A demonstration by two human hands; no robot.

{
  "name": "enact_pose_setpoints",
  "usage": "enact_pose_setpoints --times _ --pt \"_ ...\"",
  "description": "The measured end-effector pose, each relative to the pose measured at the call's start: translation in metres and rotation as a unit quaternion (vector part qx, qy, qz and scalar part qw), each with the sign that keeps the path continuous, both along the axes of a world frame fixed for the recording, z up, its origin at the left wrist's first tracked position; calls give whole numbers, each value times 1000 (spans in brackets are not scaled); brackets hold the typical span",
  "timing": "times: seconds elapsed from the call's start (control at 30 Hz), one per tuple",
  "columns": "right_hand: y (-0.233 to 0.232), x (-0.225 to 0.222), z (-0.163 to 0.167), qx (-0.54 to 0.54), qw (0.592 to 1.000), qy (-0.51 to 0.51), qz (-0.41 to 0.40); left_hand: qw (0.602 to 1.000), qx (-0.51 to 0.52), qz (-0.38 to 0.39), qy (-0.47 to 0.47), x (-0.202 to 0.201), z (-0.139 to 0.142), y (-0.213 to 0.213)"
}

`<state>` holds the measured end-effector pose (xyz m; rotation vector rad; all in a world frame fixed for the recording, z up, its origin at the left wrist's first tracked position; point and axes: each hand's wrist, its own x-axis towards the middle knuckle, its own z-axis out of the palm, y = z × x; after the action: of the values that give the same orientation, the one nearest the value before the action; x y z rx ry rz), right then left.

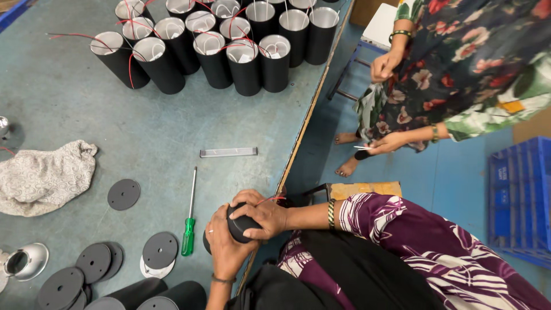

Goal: The person assembles cylindrical black components by inserting wires through circular gray caps and securing them with a metal tool. They repeatedly pick up a cap, thread a wire, place it on a cylinder, and use a tool to press it down before moving the finished unit aside.

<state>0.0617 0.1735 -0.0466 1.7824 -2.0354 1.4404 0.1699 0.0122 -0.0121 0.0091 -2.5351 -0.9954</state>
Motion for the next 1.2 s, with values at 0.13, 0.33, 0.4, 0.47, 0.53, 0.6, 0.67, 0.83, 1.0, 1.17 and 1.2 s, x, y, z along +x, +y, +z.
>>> enact_pose_setpoints --times 0.13,0.33,0.4,0.47,0.53,0.6,0.67,0.83,1.0,1.17,1.2 --pt "4 6 1 -24 998 -20 -46 998 -19 55 1 6 -3 22" --pt "19 23 2 -34 984 -103 -139 983 -95 158 25 5 -17 62" --pt "19 31 -2 -22 964 -139 -223 976 -129 171 25 2 -22 73" --pt "16 38 -8 -4 926 -217 -310 971 -167 173 11 1 -24 82" --pt "12 45 -13 21 858 -331 -392 973 -181 145 14 1 -22 86" --pt "15 52 -15 40 849 -370 -374 981 -164 103 2 1 -18 82" --pt "23 53 -13 41 898 -306 -314 992 -114 46 -29 0 -10 65" --pt "42 20 5 -12 998 60 22 989 -17 -105 -104 0 12 5" --pt "14 -30 17 -47 927 301 220 979 24 -166 -117 1 21 -14" --pt "-2 -30 24 -99 925 265 253 983 50 -138 -110 4 19 -18" --pt "-3 -26 24 -91 929 258 248 983 59 -141 -100 6 18 -19"
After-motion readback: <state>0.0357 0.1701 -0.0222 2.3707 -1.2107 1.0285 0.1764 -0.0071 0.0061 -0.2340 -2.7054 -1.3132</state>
